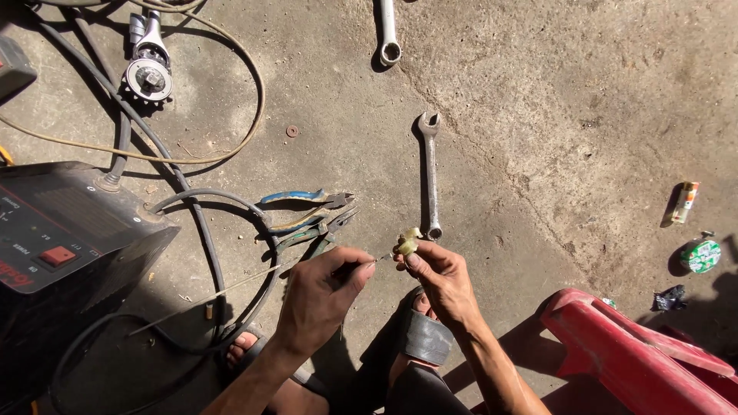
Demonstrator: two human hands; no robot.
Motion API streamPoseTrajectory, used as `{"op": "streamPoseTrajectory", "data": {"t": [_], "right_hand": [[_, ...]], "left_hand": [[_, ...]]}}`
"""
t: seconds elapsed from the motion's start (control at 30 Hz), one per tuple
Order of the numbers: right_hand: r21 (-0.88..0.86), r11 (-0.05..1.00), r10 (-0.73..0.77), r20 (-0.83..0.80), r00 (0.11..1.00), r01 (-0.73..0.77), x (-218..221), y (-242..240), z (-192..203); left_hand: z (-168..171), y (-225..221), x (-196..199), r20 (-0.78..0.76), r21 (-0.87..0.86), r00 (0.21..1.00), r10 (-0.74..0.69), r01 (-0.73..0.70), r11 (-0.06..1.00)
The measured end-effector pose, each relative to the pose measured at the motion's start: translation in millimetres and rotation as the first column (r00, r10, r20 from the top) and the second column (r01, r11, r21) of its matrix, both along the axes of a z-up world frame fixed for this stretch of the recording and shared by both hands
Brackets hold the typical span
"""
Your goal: Assembling an electrical wire connector by stripping wire ends and inserting them into a plastic housing
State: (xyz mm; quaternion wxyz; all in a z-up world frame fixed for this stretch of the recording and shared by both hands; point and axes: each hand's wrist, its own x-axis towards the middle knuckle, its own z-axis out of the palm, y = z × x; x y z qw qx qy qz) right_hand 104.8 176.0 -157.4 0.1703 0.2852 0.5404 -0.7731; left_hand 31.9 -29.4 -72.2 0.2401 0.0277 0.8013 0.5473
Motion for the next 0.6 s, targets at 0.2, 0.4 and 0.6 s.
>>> {"op": "streamPoseTrajectory", "data": {"t": [0.2,0.4,0.6], "right_hand": [[0.096,0.995,0.037,-0.337,0.941,-0.005,-2.3,10.2,41.6],[0.398,0.893,0.1,-0.629,0.771,0.209,-7.0,-1.8,68.1],[0.418,0.865,0.09,-0.675,0.732,0.279,-7.3,-1.6,68.2]], "left_hand": [[47.7,20.1,-4.1,-0.307,0.085,0.952,-0.005,0.033,0.996],[61.1,19.1,6.0,-0.375,0.137,0.927,-0.027,0.084,0.987],[92.6,11.1,-5.3,-0.386,0.165,0.92,0.062,0.003,0.986]]}}
